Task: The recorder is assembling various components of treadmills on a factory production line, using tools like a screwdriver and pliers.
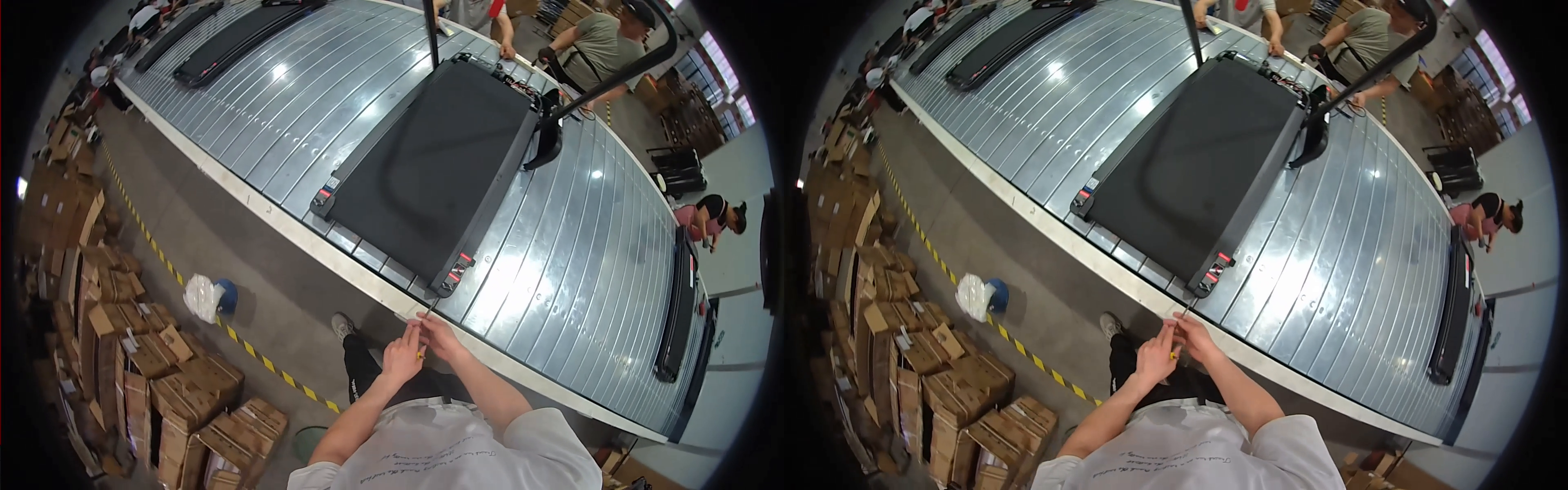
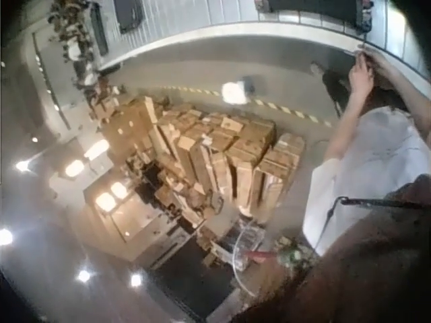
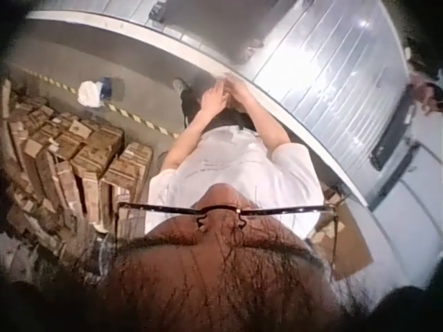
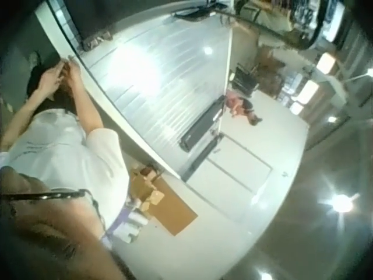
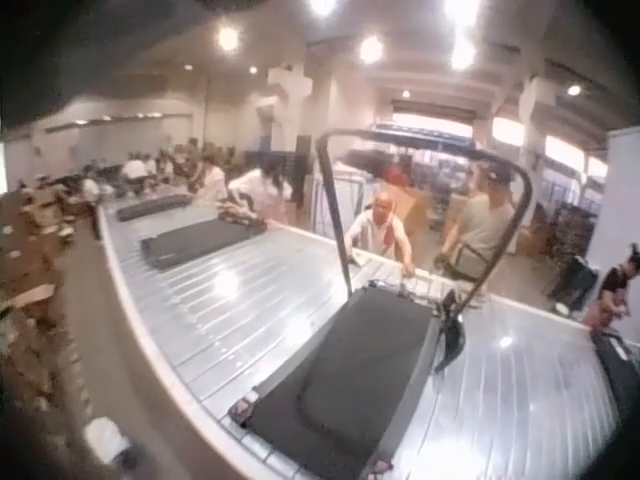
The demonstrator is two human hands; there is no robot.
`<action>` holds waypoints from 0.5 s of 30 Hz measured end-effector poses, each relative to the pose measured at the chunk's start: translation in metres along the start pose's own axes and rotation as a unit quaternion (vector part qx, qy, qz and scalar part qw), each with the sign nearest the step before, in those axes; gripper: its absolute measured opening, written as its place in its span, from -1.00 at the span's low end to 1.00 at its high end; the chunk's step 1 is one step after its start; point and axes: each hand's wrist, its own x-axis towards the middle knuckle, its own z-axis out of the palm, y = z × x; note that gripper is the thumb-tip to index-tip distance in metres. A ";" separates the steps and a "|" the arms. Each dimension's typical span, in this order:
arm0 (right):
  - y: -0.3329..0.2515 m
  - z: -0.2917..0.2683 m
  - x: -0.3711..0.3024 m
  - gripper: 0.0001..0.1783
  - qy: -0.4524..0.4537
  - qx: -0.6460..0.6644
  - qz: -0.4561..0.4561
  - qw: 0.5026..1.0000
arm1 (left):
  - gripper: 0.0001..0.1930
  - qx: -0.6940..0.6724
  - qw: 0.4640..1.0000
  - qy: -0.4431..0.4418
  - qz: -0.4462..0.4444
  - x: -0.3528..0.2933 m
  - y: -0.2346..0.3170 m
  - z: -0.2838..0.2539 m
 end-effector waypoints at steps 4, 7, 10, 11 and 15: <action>-0.008 -0.003 0.020 -0.68 -0.012 -0.033 -0.006 0.999 | -0.54 -0.695 0.594 0.079 -0.398 0.007 -0.029 0.031; 0.004 -0.017 0.016 -0.69 0.009 -0.076 0.004 0.997 | -0.51 -0.545 0.752 0.139 -0.343 -0.001 -0.019 0.027; 0.006 -0.028 0.010 -0.72 0.064 -0.153 -0.010 0.986 | -0.46 -0.267 0.913 0.213 -0.221 -0.011 0.009 0.000; 0.003 -0.027 0.009 -0.73 0.074 -0.145 -0.010 0.987 | -0.44 -0.165 0.942 0.237 -0.172 -0.011 0.018 -0.014; -0.016 -0.023 0.005 -0.73 0.057 -0.093 -0.024 0.994 | -0.44 0.091 0.989 0.087 0.074 -0.003 0.034 -0.039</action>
